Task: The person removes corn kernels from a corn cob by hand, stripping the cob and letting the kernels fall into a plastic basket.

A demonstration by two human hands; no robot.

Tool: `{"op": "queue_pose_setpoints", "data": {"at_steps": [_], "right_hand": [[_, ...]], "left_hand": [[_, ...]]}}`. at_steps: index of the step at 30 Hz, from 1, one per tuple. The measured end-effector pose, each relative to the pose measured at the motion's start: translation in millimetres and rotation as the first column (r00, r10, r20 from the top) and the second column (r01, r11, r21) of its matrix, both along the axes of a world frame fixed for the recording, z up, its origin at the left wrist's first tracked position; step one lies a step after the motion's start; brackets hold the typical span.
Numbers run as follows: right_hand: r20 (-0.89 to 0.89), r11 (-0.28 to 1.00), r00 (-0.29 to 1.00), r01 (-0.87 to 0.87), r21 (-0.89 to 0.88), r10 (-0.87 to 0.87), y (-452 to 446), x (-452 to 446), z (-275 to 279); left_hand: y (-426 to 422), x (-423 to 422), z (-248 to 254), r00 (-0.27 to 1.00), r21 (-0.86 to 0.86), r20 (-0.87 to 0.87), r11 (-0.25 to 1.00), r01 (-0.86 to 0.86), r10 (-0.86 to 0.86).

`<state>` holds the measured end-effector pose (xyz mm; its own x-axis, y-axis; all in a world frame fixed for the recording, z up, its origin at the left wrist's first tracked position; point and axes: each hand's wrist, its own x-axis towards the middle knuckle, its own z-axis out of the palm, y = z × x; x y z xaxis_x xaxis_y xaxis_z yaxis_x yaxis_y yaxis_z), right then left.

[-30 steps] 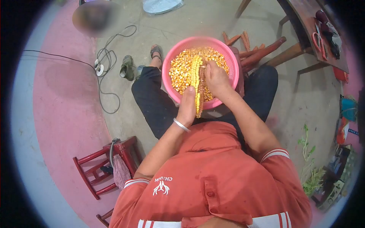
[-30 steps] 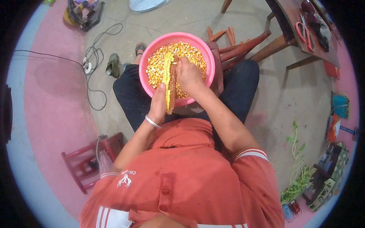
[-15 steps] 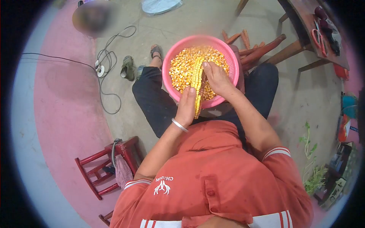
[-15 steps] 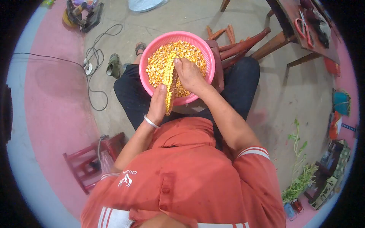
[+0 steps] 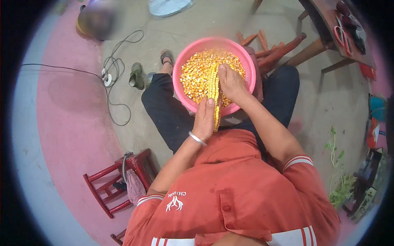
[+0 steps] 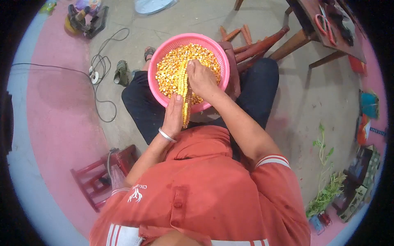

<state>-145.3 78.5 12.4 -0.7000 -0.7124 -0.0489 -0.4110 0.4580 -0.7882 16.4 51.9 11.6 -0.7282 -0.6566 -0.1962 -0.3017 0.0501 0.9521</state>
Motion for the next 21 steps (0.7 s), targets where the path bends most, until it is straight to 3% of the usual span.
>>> {"op": "queue_pose_setpoints", "data": {"at_steps": [1, 3, 4, 6, 7, 8, 9, 10, 12, 14, 16, 21], "right_hand": [[0.002, 1.000, 1.000, -0.001, 0.000, 0.001, 0, 0, -4], [-0.004, 0.999, 1.000, -0.008, -0.048, 0.008, 0, -2, -11], [-0.005, 0.999, 1.000, -0.008, -0.050, 0.008, 1, -4, -11], [0.317, 0.985, 0.948, 0.024, -0.171, 0.032, 4, -8, -12], [0.315, 0.985, 0.948, 0.020, -0.173, 0.036, 5, -13, -11], [0.217, 0.995, 0.976, 0.030, -0.099, -0.008, 8, -18, -10], [0.115, 0.999, 0.992, 0.046, -0.027, -0.043, 7, -21, -8], [0.117, 0.999, 0.992, 0.044, -0.029, -0.040, 6, -19, -7], [0.159, 0.997, 0.987, -0.032, 0.065, 0.021, 8, -16, -2], [0.139, 0.997, 0.989, -0.059, 0.045, 0.052, 5, -1, 4], [0.141, 0.987, 0.977, -0.154, -0.037, 0.158, 2, 6, 7], [0.021, 0.996, 0.997, -0.069, -0.061, 0.070, 1, 18, 0]], "left_hand": [[0, 1, 1, 1.000, 0.000, 0.002, 1.000, -0.001, 0.001], [-2, 2, 5, 0.999, 0.337, -0.037, 0.941, 0.014, -0.002], [-4, 1, 2, 0.999, 0.336, -0.038, 0.942, 0.014, -0.001], [-6, 0, -4, 0.989, 0.430, -0.095, 0.901, -0.061, 0.112], [-7, 0, -3, 0.990, 0.340, -0.086, 0.937, -0.079, 0.115], [-8, 2, -2, 0.989, 0.339, -0.085, 0.937, -0.084, 0.119], [-9, 1, 3, 0.992, 0.206, -0.023, 0.972, -0.117, 0.124], [-11, 1, 7, 0.990, 0.067, 0.040, 0.988, -0.137, 0.135], [-11, -2, 19, 0.988, -0.037, 0.079, 0.990, -0.134, 0.136], [-10, -4, 19, 0.983, -0.134, 0.118, 0.983, -0.123, 0.139], [-6, -7, 14, 0.993, -0.267, 0.036, 0.958, -0.102, 0.116], [-7, -1, 10, 0.997, -0.080, 0.063, 0.996, -0.034, 0.040]]}}
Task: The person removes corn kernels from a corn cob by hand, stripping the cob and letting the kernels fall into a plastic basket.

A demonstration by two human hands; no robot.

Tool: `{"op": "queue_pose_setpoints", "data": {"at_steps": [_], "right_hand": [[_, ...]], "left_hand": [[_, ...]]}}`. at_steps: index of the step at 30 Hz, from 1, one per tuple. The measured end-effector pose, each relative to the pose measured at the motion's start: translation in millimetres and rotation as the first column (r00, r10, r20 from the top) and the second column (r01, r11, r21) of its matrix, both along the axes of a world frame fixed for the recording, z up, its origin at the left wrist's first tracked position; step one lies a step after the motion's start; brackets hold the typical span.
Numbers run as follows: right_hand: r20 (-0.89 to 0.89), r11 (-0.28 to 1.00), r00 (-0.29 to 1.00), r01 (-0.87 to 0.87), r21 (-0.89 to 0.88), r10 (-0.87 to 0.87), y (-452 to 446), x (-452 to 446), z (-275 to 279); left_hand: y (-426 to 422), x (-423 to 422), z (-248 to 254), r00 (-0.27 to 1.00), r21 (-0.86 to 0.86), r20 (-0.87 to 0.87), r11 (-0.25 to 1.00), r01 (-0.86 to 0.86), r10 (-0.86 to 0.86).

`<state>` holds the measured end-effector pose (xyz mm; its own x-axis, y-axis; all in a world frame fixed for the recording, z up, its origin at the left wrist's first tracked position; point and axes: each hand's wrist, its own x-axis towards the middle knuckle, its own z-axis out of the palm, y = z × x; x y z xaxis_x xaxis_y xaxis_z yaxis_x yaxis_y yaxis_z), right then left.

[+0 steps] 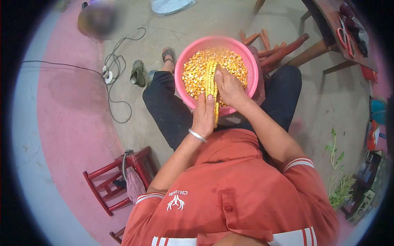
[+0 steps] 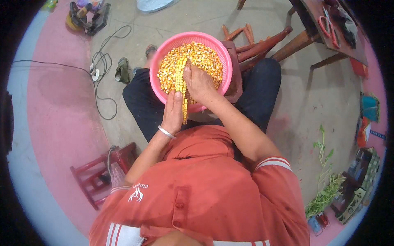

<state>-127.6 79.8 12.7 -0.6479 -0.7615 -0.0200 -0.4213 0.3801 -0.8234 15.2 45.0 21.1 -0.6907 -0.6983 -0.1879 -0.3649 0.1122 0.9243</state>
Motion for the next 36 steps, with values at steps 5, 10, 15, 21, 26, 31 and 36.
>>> {"op": "queue_pose_setpoints", "data": {"at_steps": [5, 10, 15, 21, 26, 31, 36], "right_hand": [[-0.004, 0.999, 0.999, -0.048, -0.026, 0.048, 1, -12, -9], [0.083, 0.999, 0.996, 0.030, 0.029, -0.032, 7, -25, 4], [0.019, 0.986, 0.998, -0.058, 0.159, 0.055, 1, -23, 14], [-0.044, 0.993, 0.998, -0.042, 0.113, 0.047, -3, -22, 10], [-0.051, 0.991, 0.998, 0.033, 0.129, -0.026, 4, -30, 6], [0.020, 0.977, 1.000, 0.010, 0.211, -0.014, 11, -19, 22], [0.029, 0.985, 0.996, -0.087, 0.152, 0.084, 6, -5, 12]], "left_hand": [[-7, 0, -18, 0.997, 0.264, -0.072, 0.965, -0.005, 0.025], [-13, -9, 11, 0.951, 0.606, -0.174, 0.789, -0.100, 0.255], [-15, -2, -3, 0.972, 0.538, -0.152, 0.840, -0.070, 0.178], [-12, 0, -7, 0.990, 0.319, -0.128, 0.947, -0.021, 0.065], [-11, -7, 5, 0.964, 0.562, -0.173, 0.824, -0.073, 0.204], [-13, -12, -7, 0.960, 0.473, -0.191, 0.876, -0.092, 0.204], [-9, -14, -3, 0.973, 0.421, -0.192, 0.906, -0.034, 0.125]]}}
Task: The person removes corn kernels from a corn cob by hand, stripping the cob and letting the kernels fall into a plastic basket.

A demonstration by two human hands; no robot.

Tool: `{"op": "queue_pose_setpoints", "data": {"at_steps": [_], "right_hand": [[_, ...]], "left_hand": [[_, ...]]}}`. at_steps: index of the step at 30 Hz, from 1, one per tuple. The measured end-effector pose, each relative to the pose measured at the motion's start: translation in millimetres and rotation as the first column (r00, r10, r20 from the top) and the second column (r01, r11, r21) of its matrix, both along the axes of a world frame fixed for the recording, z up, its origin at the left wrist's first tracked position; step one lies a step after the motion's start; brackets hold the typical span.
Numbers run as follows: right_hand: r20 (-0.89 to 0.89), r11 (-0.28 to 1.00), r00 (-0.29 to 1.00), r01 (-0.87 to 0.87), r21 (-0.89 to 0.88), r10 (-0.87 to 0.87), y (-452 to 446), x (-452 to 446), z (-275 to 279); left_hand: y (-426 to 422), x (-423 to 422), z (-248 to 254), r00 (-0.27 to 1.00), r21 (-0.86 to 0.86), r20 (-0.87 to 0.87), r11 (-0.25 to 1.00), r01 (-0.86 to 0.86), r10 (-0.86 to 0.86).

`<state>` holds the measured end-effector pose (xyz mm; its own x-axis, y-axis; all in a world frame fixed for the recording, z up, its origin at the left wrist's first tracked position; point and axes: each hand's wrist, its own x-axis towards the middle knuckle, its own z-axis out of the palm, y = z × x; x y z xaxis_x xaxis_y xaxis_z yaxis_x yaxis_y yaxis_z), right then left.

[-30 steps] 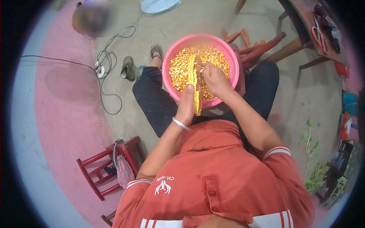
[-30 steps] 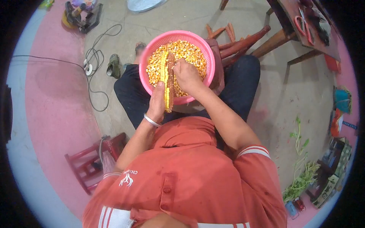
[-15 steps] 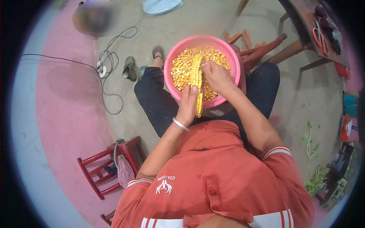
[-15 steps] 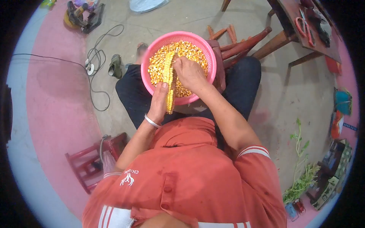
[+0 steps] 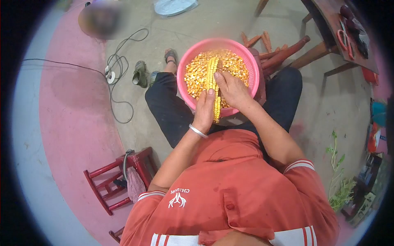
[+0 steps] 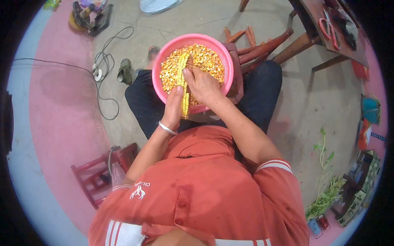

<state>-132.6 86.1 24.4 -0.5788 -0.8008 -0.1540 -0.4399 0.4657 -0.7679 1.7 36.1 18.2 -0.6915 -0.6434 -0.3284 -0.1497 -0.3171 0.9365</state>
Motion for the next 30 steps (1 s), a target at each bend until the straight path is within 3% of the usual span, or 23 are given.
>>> {"op": "queue_pose_setpoints", "data": {"at_steps": [1, 8, 10, 13, 15, 18, 19, 20, 23, 24, 30], "right_hand": [[-0.004, 0.998, 1.000, 0.031, -0.057, -0.031, -1, 2, -2], [-0.041, 1.000, 0.999, 0.002, -0.003, -0.002, 2, -4, -8], [-0.022, 0.984, 0.998, 0.055, -0.168, -0.059, 7, -8, -3], [-0.074, 0.980, 0.989, 0.114, -0.161, -0.127, 12, -27, 11], [-0.130, 0.972, 0.983, 0.103, -0.212, -0.133, 17, -31, 23], [-0.040, 0.960, 0.995, 0.082, -0.268, -0.096, 14, -29, 18], [0.238, 0.969, 0.970, 0.110, -0.220, -0.056, 10, -22, 11], [0.501, 0.978, 0.865, 0.125, -0.166, -0.025, 7, -15, 5], [0.385, 0.959, 0.922, 0.086, -0.271, 0.026, 5, 0, -14], [0.555, 0.941, 0.832, 0.191, -0.278, -0.005, 4, 4, -15], [0.495, 0.917, 0.869, 0.217, -0.335, -0.025, 6, 12, -20]], "left_hand": [[1, 0, -1, 1.000, 0.000, 0.003, 1.000, -0.002, 0.002], [1, 1, -6, 1.000, 0.019, 0.020, 1.000, 0.018, -0.019], [0, 2, -1, 0.999, 0.027, 0.025, 0.999, 0.020, -0.021], [-5, 0, -1, 1.000, -0.050, 0.008, 0.999, 0.003, -0.002], [-5, -1, 0, 0.995, -0.133, 0.001, 0.986, -0.102, 0.103], [-6, 1, -5, 0.995, -0.137, 0.003, 0.986, -0.099, 0.101], [-5, -1, -4, 0.994, -0.159, -0.030, 0.981, -0.113, 0.110], [-4, 0, -3, 0.994, -0.154, -0.029, 0.982, -0.110, 0.107], [-3, 0, 5, 0.999, -0.230, 0.044, 0.973, -0.008, 0.018], [-3, -1, 11, 0.998, -0.256, 0.063, 0.967, -0.005, 0.021], [-5, 0, -2, 0.999, -0.264, 0.045, 0.964, -0.016, 0.029]]}}
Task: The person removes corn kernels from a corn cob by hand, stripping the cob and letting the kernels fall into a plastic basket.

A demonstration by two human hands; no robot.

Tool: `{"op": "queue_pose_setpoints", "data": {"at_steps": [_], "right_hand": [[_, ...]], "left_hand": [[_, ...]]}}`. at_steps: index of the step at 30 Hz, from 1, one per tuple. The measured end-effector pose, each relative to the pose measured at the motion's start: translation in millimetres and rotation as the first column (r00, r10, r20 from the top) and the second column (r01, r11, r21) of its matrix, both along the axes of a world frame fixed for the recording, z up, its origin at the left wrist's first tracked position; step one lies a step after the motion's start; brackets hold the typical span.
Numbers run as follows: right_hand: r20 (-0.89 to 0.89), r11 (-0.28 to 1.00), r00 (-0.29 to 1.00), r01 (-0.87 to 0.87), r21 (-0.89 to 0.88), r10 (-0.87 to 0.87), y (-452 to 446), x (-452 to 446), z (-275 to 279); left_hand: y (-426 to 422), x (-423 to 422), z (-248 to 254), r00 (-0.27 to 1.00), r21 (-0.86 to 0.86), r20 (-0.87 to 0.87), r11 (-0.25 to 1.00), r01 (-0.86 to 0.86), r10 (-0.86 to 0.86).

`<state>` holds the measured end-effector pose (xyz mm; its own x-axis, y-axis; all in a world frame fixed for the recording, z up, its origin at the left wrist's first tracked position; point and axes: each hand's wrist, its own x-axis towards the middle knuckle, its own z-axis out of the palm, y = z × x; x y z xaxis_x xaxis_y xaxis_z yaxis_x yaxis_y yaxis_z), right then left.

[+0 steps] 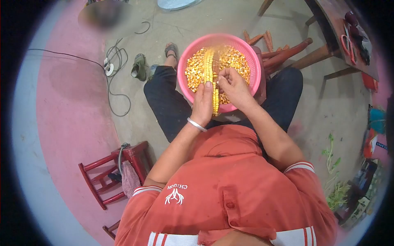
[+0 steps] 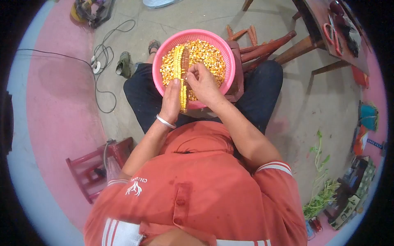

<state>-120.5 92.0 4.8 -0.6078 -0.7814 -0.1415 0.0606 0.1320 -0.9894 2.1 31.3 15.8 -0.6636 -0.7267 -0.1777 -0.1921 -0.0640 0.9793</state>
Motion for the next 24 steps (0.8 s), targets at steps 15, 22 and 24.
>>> {"op": "queue_pose_setpoints", "data": {"at_steps": [15, 22, 24], "right_hand": [[-0.432, 0.986, 0.886, -0.145, 0.079, 0.165, 1, -23, 37], [-0.502, 0.973, 0.834, -0.213, 0.089, 0.228, 6, -25, 36], [-0.530, 0.984, 0.831, -0.169, 0.049, 0.169, 3, -22, 32]], "left_hand": [[0, 3, 2, 0.999, 0.280, -0.054, 0.960, 0.019, -0.004], [-4, 9, -5, 0.994, 0.269, -0.007, 0.957, 0.104, -0.106], [3, 5, -1, 0.998, 0.293, -0.002, 0.954, 0.063, -0.065]]}}
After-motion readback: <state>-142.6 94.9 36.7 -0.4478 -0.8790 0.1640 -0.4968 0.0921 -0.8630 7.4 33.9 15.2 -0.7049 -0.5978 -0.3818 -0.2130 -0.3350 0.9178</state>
